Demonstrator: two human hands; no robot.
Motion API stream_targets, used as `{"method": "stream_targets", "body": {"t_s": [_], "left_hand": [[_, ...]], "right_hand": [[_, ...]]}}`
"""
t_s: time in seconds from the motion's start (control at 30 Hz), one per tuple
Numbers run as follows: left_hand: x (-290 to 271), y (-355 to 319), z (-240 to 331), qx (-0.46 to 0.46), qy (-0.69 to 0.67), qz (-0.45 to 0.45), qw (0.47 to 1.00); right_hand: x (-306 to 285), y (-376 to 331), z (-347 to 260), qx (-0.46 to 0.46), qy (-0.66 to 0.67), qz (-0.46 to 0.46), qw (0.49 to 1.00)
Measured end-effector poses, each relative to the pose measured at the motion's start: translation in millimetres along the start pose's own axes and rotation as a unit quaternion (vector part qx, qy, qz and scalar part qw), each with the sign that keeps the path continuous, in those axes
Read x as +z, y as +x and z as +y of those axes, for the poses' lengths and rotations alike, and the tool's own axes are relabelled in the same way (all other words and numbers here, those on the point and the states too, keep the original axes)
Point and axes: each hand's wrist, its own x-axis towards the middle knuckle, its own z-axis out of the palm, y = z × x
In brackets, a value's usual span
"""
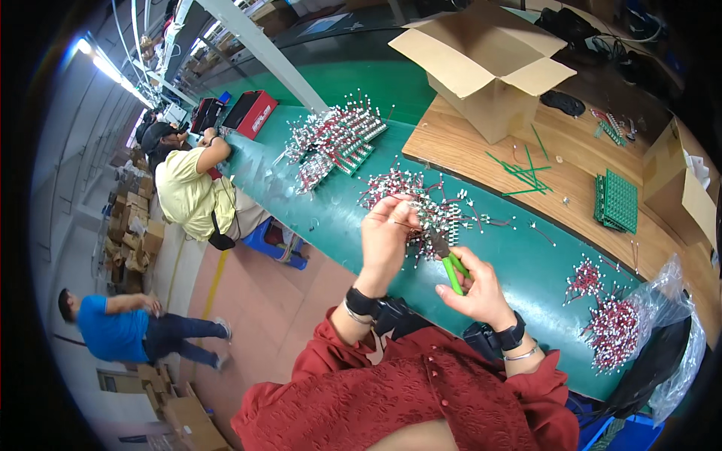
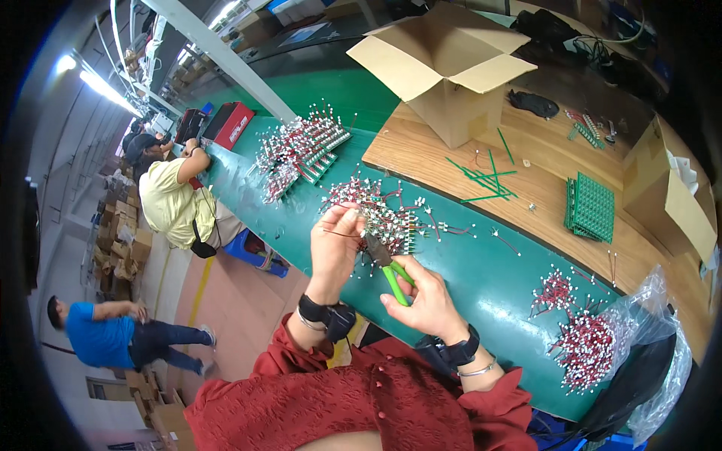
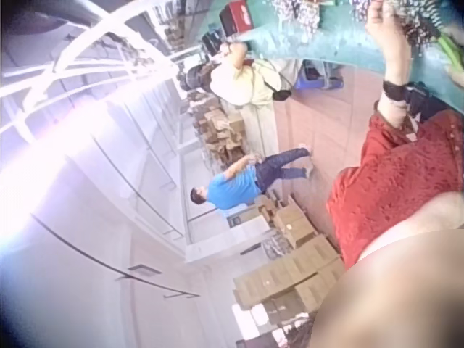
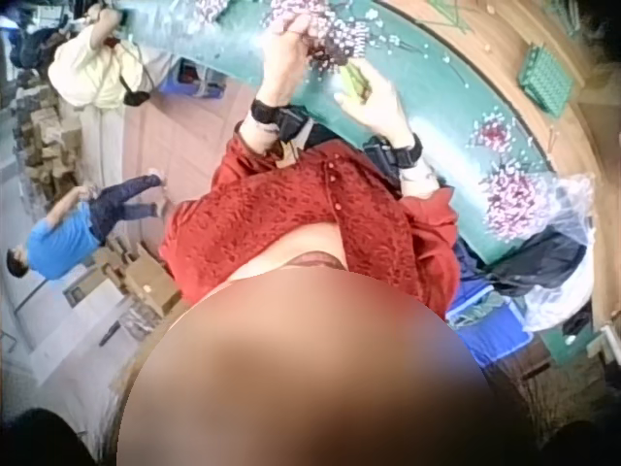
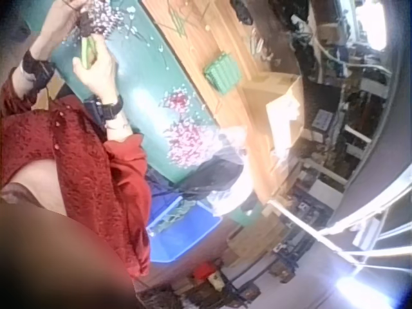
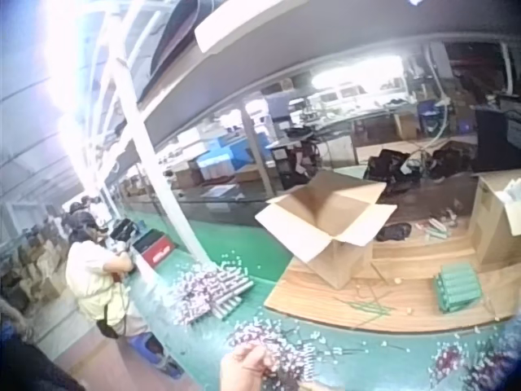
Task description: The person adjusts their head-mounted camera and then proceeds to trim the leads of red and white LED components using green-handled pliers. They pick up individual LEDs from a pile on the green workbench, cut the leads, and place the trimmed components back onto the table.
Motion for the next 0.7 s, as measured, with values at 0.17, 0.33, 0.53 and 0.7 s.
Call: {"method": "stream_targets", "body": {"t_s": [0.17, 0.33, 0.53, 0.7], "left_hand": [[-20, -3, 17, 0.062, 0.204, 0.023, 0.977], [-20, -1, 20, 0.196, 0.443, 0.034, 0.874], [-6, -6, 6, 0.288, 0.566, -0.096, 0.767], [-16, -3, -6, 0.346, 0.619, -0.115, 0.695]], "right_hand": [[-5, 6, -17, 0.073, -0.205, 0.006, 0.976], [-2, 4, -11, 0.084, -0.317, 0.003, 0.945], [-5, 4, -11, 0.085, -0.274, -0.004, 0.958], [-10, 5, -3, 0.073, -0.065, 0.058, 0.994]]}}
